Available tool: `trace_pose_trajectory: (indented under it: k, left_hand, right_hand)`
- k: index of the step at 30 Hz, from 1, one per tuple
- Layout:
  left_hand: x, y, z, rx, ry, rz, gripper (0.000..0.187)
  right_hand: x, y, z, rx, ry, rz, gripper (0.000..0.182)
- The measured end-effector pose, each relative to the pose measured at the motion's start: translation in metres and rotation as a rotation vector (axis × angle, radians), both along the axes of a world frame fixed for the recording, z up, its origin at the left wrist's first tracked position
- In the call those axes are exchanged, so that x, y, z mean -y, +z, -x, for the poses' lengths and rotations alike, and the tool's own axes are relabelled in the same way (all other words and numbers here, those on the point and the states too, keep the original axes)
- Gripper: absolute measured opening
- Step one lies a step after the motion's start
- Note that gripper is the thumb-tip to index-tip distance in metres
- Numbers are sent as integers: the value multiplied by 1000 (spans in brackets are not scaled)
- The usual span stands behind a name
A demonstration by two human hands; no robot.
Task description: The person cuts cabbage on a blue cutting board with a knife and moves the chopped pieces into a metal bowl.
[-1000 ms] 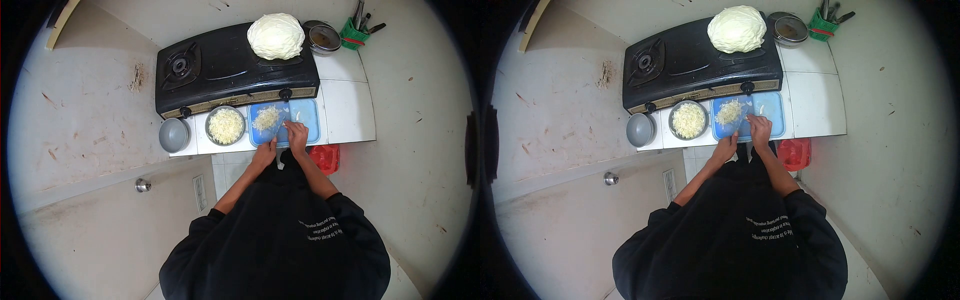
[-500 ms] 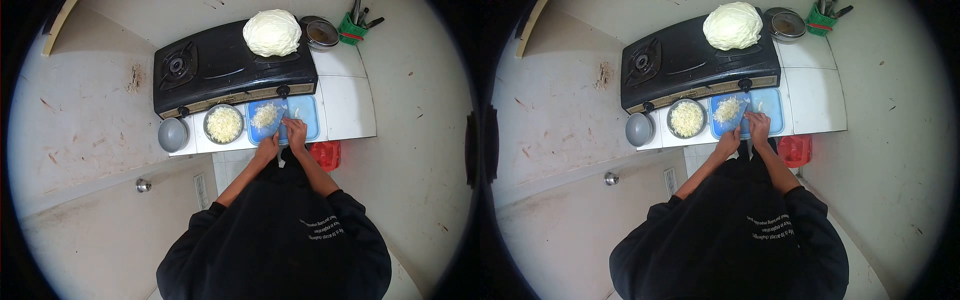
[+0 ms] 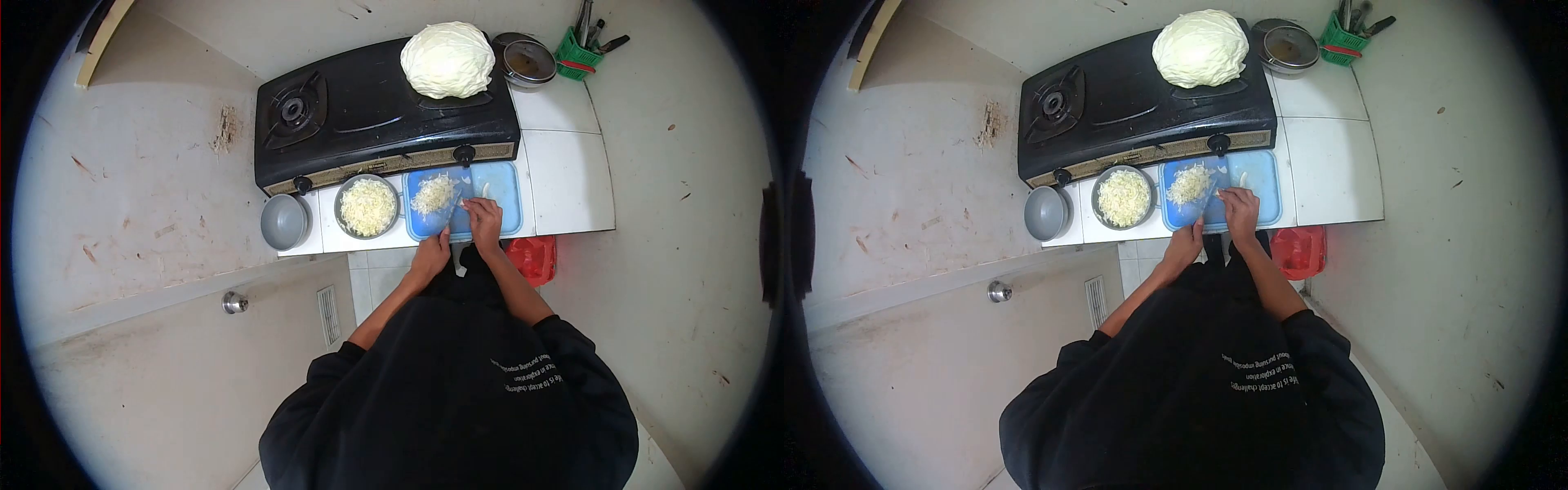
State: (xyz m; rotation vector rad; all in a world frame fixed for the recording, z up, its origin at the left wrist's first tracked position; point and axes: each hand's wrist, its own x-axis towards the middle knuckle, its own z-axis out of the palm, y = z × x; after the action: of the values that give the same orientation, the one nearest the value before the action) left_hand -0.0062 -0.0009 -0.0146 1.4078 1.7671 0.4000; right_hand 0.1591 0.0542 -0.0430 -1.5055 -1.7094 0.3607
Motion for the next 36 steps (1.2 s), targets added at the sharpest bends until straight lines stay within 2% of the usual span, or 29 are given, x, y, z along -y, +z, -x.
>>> trace_pose_trajectory:
  k: [9, 19, 22, 24, 25, 33, 36]
  left_hand:
    - [-6, 12, -2, 34, -37, 61, 68]
    - [-32, -5, -16, 46, -34, 59, 66]
    - [-15, -2, -16, -11, -68, -53, 65]
    - [1, 0, -9, -195, -49, -105, 59]
    - [3, -2, -6, -196, -50, -101, 59]
    - [-8, 7, -10, 65, 8, -16, 57]
    - [-9, 2, -8, 39, -16, 79, 58]
  right_hand:
    - [2, 1, 2, -18, -3, -2, 21]
    - [2, -7, 1, -13, -3, 3, 20]
    - [1, -8, 3, -10, -17, 1, 19]
    - [1, -7, 4, -16, -28, 4, 19]
    - [2, -7, 4, -23, -32, 5, 20]
    - [4, -1, 3, 11, -12, -12, 21]
    - [3, 0, 2, 32, -17, 2, 23]
